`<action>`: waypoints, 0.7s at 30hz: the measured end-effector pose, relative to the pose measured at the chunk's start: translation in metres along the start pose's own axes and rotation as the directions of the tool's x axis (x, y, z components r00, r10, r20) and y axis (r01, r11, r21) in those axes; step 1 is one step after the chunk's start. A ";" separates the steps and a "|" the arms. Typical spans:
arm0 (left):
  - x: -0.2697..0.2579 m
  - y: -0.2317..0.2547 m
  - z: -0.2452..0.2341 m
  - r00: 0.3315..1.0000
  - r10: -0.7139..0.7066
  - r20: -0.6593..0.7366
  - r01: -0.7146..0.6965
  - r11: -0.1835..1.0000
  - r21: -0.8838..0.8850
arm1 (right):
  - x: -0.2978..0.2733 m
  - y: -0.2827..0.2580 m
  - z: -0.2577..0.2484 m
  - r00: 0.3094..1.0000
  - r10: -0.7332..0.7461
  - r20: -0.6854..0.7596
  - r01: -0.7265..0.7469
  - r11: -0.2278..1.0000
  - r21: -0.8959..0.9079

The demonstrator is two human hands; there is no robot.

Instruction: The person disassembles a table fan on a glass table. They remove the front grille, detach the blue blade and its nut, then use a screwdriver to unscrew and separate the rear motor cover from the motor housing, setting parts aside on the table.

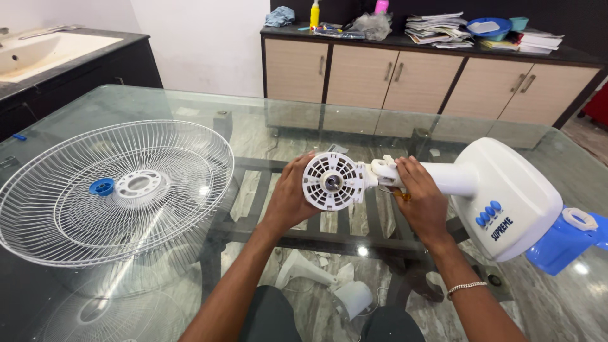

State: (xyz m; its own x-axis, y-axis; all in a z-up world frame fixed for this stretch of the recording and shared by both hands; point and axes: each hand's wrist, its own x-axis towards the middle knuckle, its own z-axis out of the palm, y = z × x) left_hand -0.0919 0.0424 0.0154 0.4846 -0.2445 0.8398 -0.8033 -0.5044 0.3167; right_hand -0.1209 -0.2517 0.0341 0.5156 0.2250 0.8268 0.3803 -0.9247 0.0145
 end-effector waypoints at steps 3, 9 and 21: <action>-0.002 -0.002 0.008 0.986 -0.163 0.048 0.168 0.977 -0.129 | 0.002 0.003 0.005 1.000 0.024 0.016 -0.024 1.000 0.013; -0.011 -0.013 0.015 0.998 -0.031 0.061 0.029 0.999 0.033 | 0.002 0.007 0.012 0.996 0.034 0.078 -0.036 0.999 0.023; -0.001 -0.028 0.019 0.934 -0.156 0.322 0.114 0.983 0.145 | -0.005 0.019 0.025 0.999 0.012 0.041 -0.012 1.000 -0.003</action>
State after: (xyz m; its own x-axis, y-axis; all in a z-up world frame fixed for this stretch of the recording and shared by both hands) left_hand -0.0630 0.0412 -0.0029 0.6895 -0.4164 0.5927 -0.6839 -0.6437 0.3433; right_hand -0.0970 -0.2624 0.0160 0.5512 0.2259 0.8032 0.3719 -0.9282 0.0059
